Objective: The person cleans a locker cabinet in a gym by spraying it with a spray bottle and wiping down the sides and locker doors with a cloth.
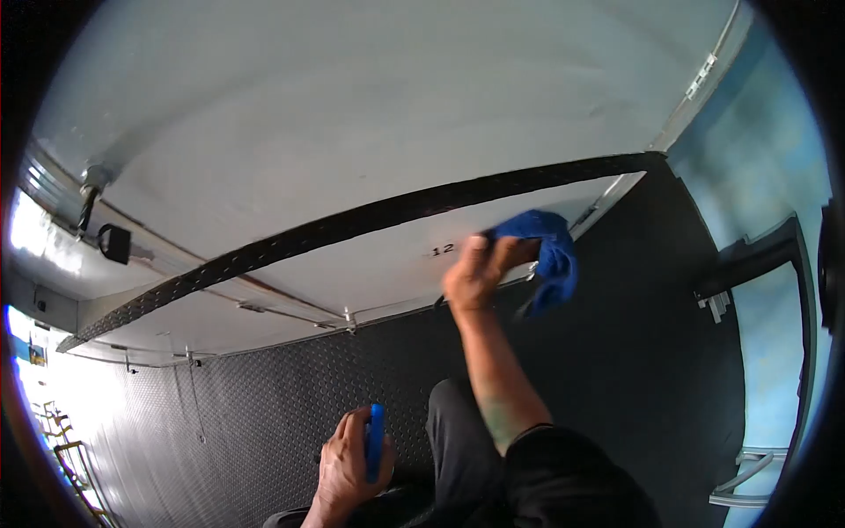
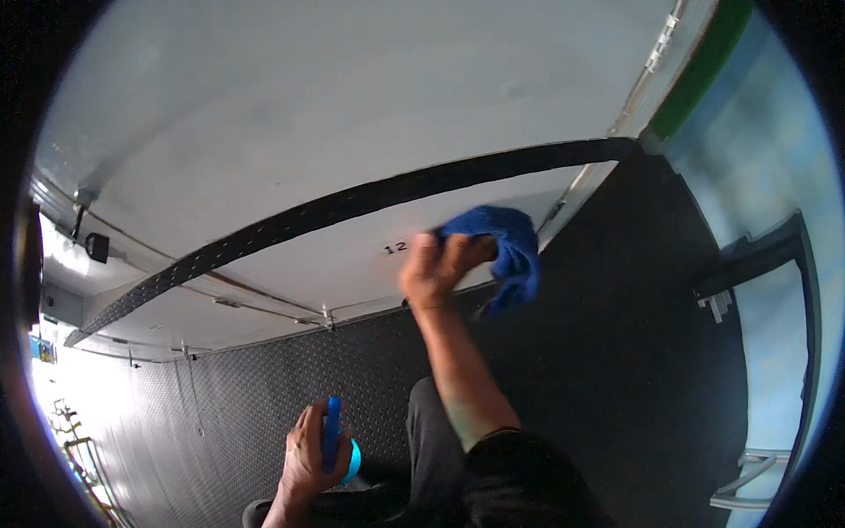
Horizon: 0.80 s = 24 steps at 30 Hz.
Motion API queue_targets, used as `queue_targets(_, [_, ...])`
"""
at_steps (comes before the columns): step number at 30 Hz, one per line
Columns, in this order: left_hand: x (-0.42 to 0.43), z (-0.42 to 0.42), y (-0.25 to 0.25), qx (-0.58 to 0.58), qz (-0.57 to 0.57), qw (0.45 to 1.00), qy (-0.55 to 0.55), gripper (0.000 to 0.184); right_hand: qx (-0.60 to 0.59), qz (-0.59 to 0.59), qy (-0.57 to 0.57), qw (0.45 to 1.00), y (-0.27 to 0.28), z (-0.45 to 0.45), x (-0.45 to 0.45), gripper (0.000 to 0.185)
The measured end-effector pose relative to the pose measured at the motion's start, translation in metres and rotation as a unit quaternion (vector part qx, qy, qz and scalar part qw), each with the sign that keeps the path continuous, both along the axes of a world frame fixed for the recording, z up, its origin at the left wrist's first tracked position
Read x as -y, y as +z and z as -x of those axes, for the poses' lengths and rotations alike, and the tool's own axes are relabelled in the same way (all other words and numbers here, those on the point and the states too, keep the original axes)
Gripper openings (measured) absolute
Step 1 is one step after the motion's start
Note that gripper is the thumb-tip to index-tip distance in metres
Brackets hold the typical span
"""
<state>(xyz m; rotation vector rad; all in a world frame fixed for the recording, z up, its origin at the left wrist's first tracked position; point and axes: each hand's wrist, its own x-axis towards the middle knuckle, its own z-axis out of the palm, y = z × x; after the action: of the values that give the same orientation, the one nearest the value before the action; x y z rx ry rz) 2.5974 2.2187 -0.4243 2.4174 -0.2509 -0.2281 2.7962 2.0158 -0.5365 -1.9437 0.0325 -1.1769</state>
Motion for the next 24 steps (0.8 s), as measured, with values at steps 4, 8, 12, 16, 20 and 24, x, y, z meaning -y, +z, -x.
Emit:
queue_targets(4, [0.002,-0.011,-0.014,0.004,0.012,0.999,-0.04,0.044,-0.127,0.026,0.252,0.959,0.013,0.025,-0.12,0.043])
queue_targets(8, [0.002,-0.017,-0.015,-0.009,-0.005,0.999,-0.049,0.045,0.028,0.123,0.267,0.956,-0.03,0.034,-0.147,0.044])
queue_targets(12, [-0.008,-0.005,-0.018,0.006,-0.015,1.0,-0.021,0.045,-0.317,0.378,0.215,0.843,-0.06,0.009,-0.016,0.028])
queue_targets(16, [-0.006,-0.001,-0.013,-0.036,-0.02,0.999,-0.008,0.044,-0.202,-0.209,-0.111,0.95,-0.113,0.004,0.068,0.076])
queue_targets(20, [-0.002,-0.003,-0.015,-0.017,-0.007,1.0,-0.024,0.043,-0.197,-0.4,-0.13,0.886,-0.097,-0.003,-0.019,0.072])
queue_targets(24, [-0.006,-0.006,-0.026,-0.038,-0.005,0.999,-0.017,0.043,-0.283,-0.034,0.1,0.953,-0.151,0.058,-0.197,0.063])
